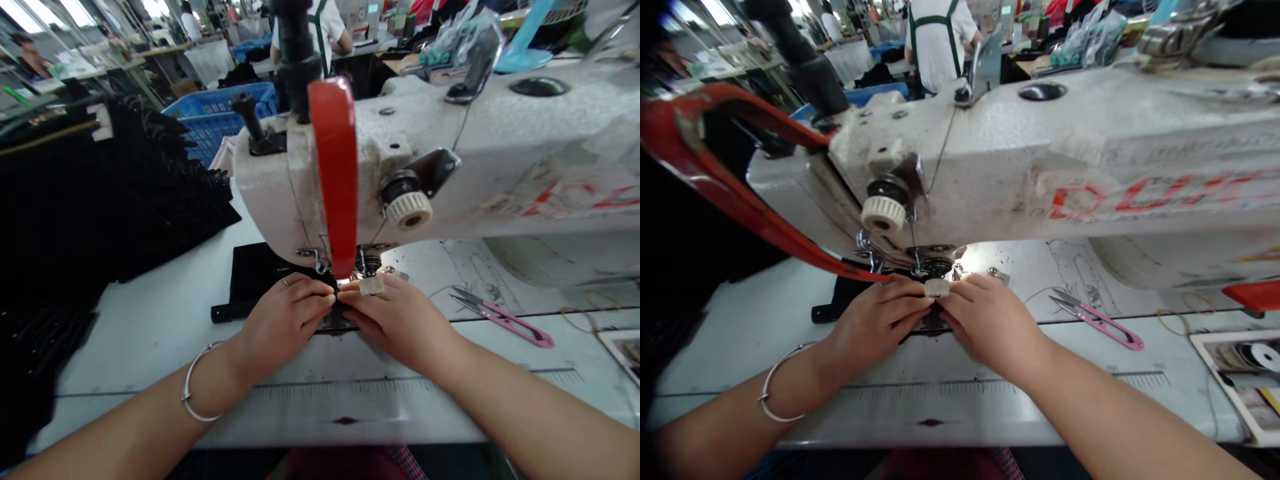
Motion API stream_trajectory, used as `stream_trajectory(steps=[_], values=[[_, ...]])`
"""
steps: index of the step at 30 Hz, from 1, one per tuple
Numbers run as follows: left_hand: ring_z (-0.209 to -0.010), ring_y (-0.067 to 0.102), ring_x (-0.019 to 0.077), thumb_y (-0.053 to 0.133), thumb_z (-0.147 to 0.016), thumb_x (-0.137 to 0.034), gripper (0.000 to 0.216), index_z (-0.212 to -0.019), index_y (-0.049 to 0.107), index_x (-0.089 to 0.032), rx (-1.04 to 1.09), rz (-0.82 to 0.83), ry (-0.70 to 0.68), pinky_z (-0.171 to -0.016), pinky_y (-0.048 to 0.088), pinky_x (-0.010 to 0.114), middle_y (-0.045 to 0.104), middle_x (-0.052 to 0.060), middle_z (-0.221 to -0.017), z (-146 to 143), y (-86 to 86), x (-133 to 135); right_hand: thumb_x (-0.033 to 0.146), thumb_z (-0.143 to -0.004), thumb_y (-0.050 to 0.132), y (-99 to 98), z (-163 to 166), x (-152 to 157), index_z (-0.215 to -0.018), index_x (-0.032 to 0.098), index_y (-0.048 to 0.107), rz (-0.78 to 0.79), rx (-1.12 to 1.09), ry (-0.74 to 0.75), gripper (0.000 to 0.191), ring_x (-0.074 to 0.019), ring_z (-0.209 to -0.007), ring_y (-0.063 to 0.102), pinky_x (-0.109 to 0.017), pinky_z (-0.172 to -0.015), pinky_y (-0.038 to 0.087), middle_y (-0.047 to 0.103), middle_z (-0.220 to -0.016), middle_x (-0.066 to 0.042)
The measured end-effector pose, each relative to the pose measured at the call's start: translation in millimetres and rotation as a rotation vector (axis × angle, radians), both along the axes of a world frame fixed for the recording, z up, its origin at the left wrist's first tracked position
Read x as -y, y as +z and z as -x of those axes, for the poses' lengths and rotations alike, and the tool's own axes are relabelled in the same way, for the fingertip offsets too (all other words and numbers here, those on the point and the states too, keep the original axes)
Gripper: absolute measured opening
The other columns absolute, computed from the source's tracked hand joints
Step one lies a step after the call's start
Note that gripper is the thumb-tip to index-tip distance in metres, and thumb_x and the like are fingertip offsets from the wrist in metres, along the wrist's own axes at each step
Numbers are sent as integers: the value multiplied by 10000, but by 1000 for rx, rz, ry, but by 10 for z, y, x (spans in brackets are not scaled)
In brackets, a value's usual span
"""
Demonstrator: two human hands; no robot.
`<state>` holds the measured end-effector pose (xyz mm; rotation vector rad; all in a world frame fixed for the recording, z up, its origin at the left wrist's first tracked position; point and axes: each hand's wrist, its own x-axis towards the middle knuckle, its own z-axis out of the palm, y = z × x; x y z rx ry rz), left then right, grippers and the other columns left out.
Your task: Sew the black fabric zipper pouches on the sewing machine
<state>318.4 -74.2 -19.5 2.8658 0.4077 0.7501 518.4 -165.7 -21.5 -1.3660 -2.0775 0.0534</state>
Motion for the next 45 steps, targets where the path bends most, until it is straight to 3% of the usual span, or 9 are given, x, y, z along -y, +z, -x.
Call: stream_trajectory(steps=[6,23,37,45], values=[[-981,659,163,481,-997,-190,201,-1077,664,-179,-49,-45,-25,-913,543,332,705,44,-1060,52,-4,-38,164,-925,590,-67,34,-19,-964,175,719,46,-76,-8,135,-225,-894,639,-356,-768,532,720,-969,-66],[-963,650,149,501,-986,-203,201,-974,699,-175,-40,33,-75,-960,503,298,713,19,-1005,-21,51,-187,159,-922,586,-88,53,-29,-994,162,733,10,17,-78,163,-253,-866,675,-380,-712,570,726,-1002,-104],[-952,663,188,596,-940,-226,127,-920,721,-210,42,28,-12,-912,520,342,737,1,-973,-74,-88,-326,118,-883,602,-133,24,-133,-1063,130,721,-6,88,-128,216,-281,-946,678,-406,-808,586,721,-1072,-121],[-971,662,198,612,-929,-223,118,-931,730,-211,44,68,-11,-917,519,351,743,7,-985,-75,-116,-335,71,-838,637,-123,38,-150,-1042,122,736,-53,103,-124,232,-286,-869,683,-396,-736,587,736,-1008,-115]])
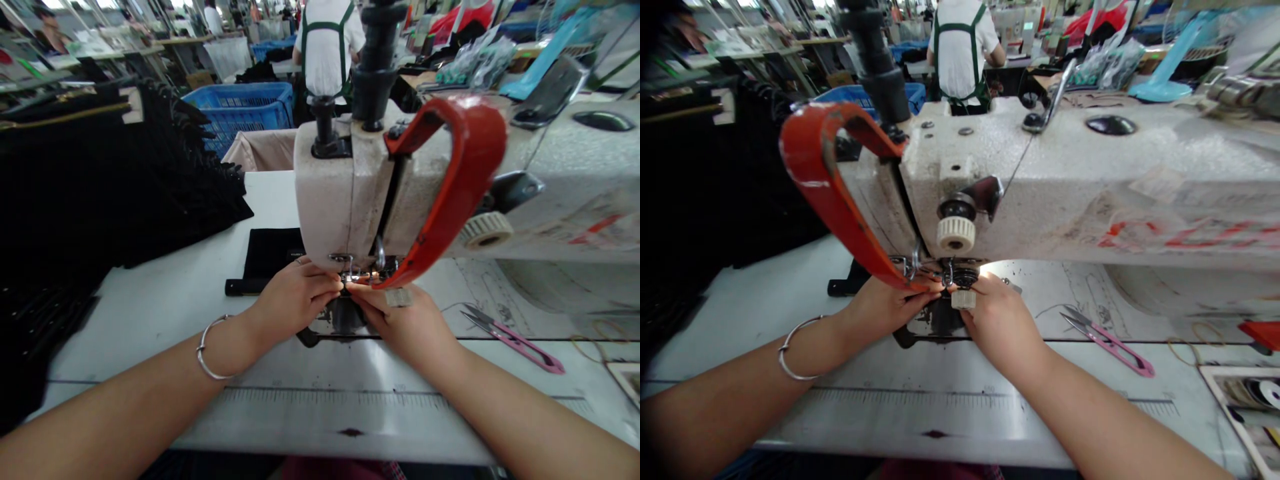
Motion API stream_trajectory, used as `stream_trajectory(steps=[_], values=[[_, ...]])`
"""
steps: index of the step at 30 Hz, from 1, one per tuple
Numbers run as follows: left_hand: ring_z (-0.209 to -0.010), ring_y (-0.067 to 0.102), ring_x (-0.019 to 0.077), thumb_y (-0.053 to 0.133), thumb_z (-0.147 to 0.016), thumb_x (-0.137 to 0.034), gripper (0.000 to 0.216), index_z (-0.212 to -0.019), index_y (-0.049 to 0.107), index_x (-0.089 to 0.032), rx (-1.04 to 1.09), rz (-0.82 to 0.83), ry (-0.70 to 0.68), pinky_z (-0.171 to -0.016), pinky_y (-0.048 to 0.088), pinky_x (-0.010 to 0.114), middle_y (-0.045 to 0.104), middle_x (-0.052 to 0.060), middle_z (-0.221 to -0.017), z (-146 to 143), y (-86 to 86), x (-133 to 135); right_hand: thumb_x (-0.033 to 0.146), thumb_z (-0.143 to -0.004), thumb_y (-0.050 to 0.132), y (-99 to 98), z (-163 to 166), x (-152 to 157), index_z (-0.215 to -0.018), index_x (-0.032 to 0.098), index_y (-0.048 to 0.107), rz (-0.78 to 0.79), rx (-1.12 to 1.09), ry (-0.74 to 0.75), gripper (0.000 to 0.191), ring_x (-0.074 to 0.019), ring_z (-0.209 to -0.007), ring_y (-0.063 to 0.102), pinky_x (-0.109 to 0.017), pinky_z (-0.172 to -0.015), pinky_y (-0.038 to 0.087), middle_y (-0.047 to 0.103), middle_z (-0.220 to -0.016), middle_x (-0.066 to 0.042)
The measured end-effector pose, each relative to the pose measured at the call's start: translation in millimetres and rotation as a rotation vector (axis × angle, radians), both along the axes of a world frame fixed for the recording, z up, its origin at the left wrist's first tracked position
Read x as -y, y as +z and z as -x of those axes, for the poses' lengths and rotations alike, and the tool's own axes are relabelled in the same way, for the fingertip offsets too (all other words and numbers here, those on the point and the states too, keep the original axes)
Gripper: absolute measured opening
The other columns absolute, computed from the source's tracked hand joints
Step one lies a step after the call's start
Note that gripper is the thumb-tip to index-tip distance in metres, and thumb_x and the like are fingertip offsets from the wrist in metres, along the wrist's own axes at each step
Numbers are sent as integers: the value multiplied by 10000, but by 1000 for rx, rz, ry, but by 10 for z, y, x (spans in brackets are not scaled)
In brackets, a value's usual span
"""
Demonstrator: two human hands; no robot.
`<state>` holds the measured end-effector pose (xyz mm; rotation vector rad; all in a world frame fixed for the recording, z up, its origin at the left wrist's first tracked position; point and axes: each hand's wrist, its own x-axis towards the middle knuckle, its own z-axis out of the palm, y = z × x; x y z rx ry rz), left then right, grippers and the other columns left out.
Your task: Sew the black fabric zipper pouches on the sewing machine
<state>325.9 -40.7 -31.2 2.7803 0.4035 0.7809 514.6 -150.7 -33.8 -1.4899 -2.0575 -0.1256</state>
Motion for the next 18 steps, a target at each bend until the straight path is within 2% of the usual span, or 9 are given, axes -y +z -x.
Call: stream_trajectory(steps=[7,13,18], values=[[-986,666,208,632,-912,-214,114,-919,746,-220,11,-11,37,-919,531,363,746,14,-986,-19,-11,-15,106,-850,649,-15,-7,-4,-1050,135,734,-1,11,-39,219,-278,-894,672,-383,-768,578,730,-1011,-111],[-961,674,208,652,-893,-188,100,-926,745,-206,21,14,20,-904,536,367,751,15,-978,-23,-24,-22,127,-862,650,-28,-6,-14,-1019,142,740,-5,5,-37,182,-281,-870,680,-389,-728,580,732,-1009,-118],[-915,680,184,625,-917,-204,112,-891,734,-213,30,23,4,-891,526,341,748,7,-942,-24,5,15,151,-892,628,-58,7,-13,-1007,148,740,25,-45,-25,160,-281,-896,681,-401,-763,574,736,-1000,-109]])
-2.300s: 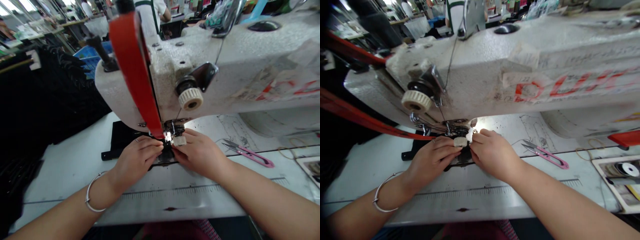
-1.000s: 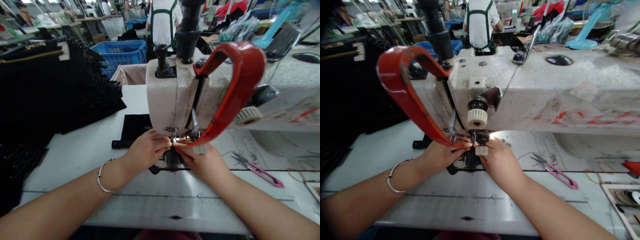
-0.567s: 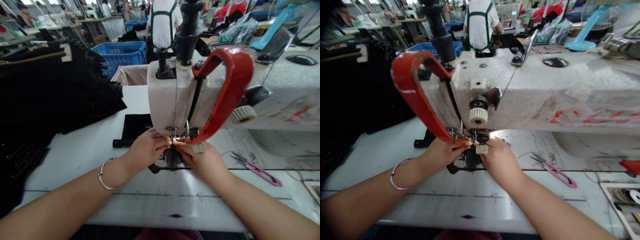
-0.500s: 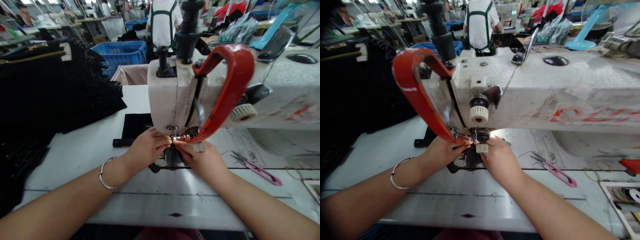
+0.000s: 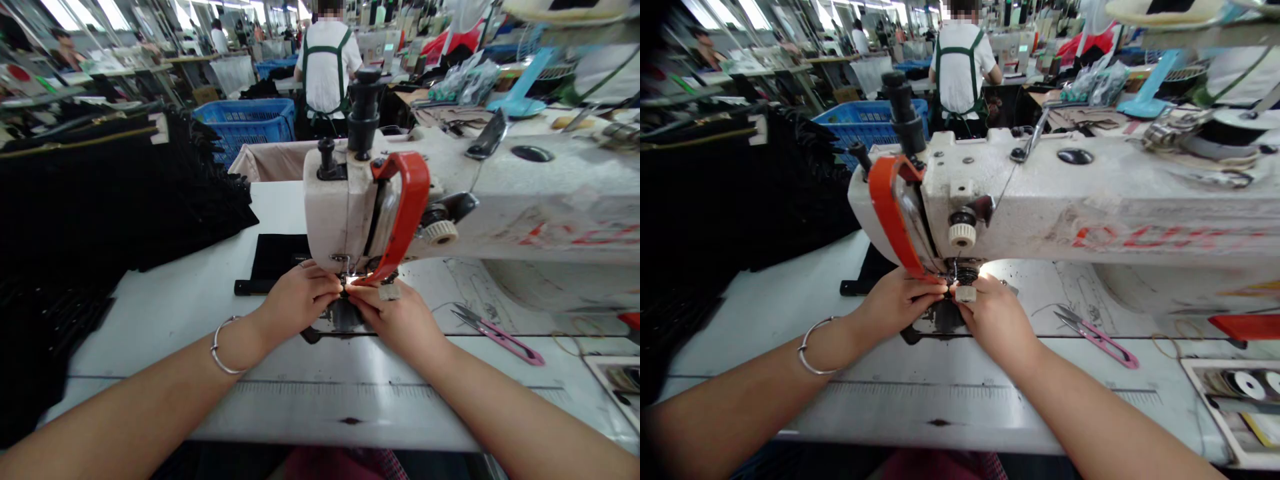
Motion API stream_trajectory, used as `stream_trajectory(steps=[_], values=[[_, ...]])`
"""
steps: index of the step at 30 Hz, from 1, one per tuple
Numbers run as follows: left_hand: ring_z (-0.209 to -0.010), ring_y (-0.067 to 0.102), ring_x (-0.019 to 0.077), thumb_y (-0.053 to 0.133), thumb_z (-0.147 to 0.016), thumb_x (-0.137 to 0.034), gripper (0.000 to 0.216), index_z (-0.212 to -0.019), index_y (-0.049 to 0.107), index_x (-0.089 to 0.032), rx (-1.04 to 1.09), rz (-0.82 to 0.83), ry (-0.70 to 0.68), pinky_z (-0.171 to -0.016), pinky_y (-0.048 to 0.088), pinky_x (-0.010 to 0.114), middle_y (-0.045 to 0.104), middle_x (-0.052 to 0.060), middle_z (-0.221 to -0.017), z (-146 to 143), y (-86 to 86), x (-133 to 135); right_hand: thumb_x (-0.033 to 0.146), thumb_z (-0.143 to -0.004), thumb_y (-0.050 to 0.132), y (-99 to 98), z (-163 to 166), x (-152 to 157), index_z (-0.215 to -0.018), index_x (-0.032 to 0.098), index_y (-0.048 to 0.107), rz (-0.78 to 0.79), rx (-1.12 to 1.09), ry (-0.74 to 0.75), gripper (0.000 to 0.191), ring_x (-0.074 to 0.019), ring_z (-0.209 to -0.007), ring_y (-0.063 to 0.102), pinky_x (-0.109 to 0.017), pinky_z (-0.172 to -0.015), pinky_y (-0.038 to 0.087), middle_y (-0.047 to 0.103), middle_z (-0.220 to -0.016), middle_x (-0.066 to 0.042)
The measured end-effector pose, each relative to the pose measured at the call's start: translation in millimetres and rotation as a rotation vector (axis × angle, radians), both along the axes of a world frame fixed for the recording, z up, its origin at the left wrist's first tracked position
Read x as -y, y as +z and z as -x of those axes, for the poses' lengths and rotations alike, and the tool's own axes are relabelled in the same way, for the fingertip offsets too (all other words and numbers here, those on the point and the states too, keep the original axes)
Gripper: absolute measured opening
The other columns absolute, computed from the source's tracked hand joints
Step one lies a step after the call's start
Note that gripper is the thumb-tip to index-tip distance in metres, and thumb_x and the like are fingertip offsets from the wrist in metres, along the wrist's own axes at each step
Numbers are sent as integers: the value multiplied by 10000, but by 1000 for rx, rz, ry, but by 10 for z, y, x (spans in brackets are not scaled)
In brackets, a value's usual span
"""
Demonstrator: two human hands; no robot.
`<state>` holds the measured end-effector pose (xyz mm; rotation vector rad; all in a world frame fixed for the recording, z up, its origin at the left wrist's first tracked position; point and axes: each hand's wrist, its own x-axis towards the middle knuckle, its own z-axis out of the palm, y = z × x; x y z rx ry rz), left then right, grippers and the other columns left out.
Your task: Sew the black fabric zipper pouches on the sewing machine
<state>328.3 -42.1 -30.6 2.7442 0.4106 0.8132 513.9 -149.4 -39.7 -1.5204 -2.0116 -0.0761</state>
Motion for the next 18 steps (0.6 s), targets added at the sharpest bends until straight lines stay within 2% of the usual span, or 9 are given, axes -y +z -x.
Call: stream_trajectory(steps=[9,12,15,18], values=[[-932,666,196,618,-912,-171,122,-936,734,-201,-42,60,3,-894,505,361,740,42,-981,-29,-34,-52,156,-915,593,-45,-24,-37,-1069,164,726,19,0,4,204,-271,-930,672,-401,-796,570,730,-1024,-101],[-975,659,205,627,-903,-162,112,-953,726,-183,-76,87,0,-925,494,373,734,58,-1000,-29,16,-32,151,-931,559,-37,-39,-42,-1081,162,714,8,-10,22,216,-261,-940,664,-401,-806,570,719,-1049,-104],[-1002,647,200,663,-877,-161,103,-966,714,-156,-108,140,-9,-949,491,355,722,65,-1015,100,156,156,168,-945,534,41,3,57,-1083,163,703,-11,-14,76,218,-250,-973,650,-413,-850,562,705,-1071,-104],[-899,664,138,663,-874,-161,58,-903,711,-178,-159,230,-91,-881,517,256,728,10,-933,420,300,488,192,-953,525,139,164,318,-1149,181,678,30,1,219,249,-242,-1052,628,-433,-927,541,682,-1156,-90]])
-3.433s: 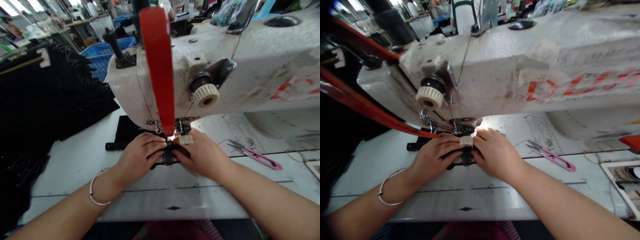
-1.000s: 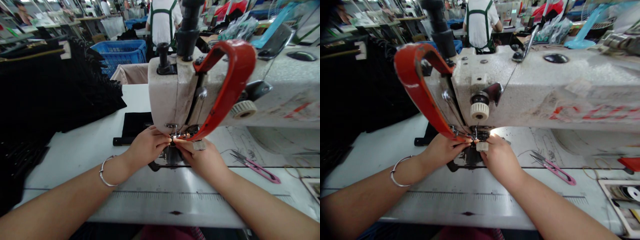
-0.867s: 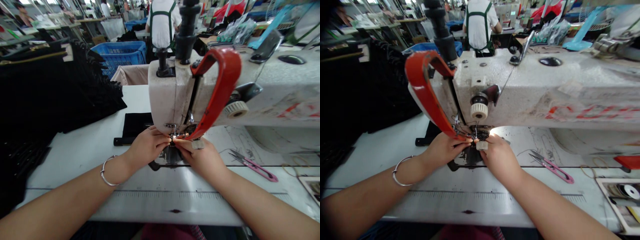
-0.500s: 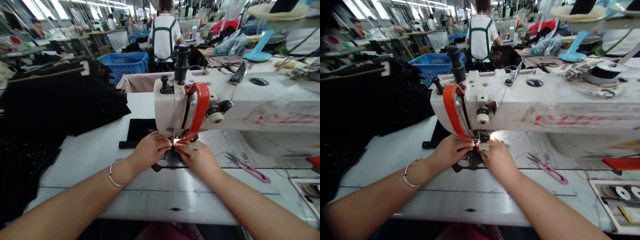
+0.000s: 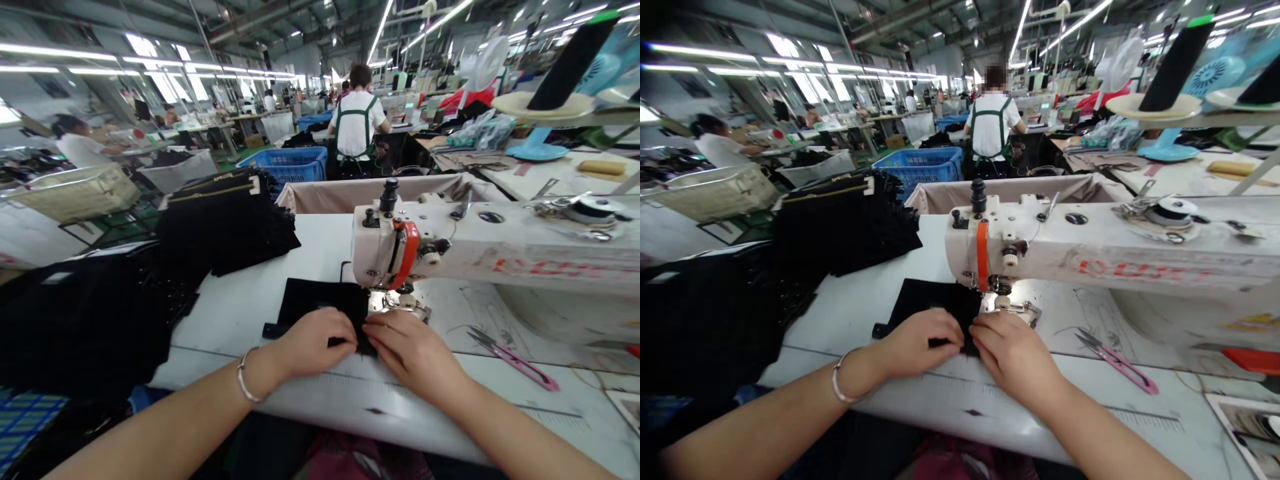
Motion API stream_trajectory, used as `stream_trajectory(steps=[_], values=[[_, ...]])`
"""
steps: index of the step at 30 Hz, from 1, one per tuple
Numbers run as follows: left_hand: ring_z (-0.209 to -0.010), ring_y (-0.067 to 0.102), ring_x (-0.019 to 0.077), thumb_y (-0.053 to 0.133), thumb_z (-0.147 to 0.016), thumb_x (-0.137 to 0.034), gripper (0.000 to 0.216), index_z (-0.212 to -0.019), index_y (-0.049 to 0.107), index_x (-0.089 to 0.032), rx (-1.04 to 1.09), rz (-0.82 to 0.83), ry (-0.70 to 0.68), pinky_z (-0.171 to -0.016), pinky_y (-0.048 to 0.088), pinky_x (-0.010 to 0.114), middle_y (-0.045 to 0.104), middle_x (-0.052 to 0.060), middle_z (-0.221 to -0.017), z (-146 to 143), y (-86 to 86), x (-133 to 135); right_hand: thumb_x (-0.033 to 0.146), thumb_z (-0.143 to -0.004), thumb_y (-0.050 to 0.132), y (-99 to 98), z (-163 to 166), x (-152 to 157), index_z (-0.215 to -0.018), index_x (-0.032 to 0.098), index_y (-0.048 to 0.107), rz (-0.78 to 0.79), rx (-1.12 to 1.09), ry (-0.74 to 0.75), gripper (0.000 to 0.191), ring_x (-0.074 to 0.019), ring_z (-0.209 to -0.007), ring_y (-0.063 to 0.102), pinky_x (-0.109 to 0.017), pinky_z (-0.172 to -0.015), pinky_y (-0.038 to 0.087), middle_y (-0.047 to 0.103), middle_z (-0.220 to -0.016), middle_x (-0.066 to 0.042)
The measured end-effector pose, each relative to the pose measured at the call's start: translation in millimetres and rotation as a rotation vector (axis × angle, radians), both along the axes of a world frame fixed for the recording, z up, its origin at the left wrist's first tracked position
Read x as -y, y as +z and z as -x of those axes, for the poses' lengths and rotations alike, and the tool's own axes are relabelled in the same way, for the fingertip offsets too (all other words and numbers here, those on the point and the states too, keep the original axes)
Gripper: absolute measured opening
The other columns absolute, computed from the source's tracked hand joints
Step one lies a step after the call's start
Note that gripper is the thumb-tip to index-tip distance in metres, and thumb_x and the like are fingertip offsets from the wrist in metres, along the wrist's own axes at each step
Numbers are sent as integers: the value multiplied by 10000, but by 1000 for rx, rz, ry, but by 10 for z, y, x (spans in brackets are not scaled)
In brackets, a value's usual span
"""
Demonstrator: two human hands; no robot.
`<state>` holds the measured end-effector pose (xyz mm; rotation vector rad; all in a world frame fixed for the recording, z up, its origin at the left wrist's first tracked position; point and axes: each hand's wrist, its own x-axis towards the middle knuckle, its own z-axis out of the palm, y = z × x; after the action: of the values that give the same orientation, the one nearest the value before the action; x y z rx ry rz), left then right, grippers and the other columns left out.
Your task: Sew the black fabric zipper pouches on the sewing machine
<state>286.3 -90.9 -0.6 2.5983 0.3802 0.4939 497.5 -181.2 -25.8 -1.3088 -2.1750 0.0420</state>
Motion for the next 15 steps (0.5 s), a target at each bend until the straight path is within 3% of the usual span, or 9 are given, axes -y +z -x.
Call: stream_trajectory(steps=[2,3,6,8,12,15], values=[[-901,660,129,620,-907,-178,89,-914,706,-194,-18,104,9,-869,518,240,727,5,-937,292,41,204,201,-939,545,32,170,227,-1228,199,641,62,8,66,305,-255,-1151,589,-455,-978,524,643,-1257,-84],[-949,649,146,582,-930,-190,124,-963,701,-200,-15,122,115,-899,512,271,717,21,-984,446,42,277,199,-928,555,34,265,337,-1252,205,630,78,1,78,332,-263,-1187,570,-462,-991,520,628,-1287,-84],[-1109,566,251,551,-946,-279,245,-1164,632,-203,-58,-8,666,-1004,448,462,639,92,-1147,854,-18,352,182,-904,564,2,544,586,-1267,193,626,66,-42,94,368,-274,-1192,565,-446,-959,549,623,-1292,-103],[-1135,518,324,642,-877,-375,359,-1177,604,-180,-132,-100,930,-1011,407,562,599,121,-1153,1030,-77,318,173,-897,559,-37,693,666,-1254,179,634,34,-73,103,364,-276,-1155,583,-442,-925,568,638,-1262,-113],[-1085,532,360,769,-721,-386,398,-995,581,-168,-59,116,1074,-992,401,593,589,111,-1052,1149,-139,219,151,-902,544,-116,846,715,-1228,184,639,2,-124,67,341,-276,-1132,584,-464,-916,563,647,-1236,-110],[-993,623,308,750,-731,-338,486,-1116,511,-164,29,298,1060,-907,493,511,628,100,-1034,1154,-93,210,136,-908,539,-127,841,729,-1208,200,642,31,-164,68,323,-275,-1127,575,-470,-912,551,645,-1214,-104]])
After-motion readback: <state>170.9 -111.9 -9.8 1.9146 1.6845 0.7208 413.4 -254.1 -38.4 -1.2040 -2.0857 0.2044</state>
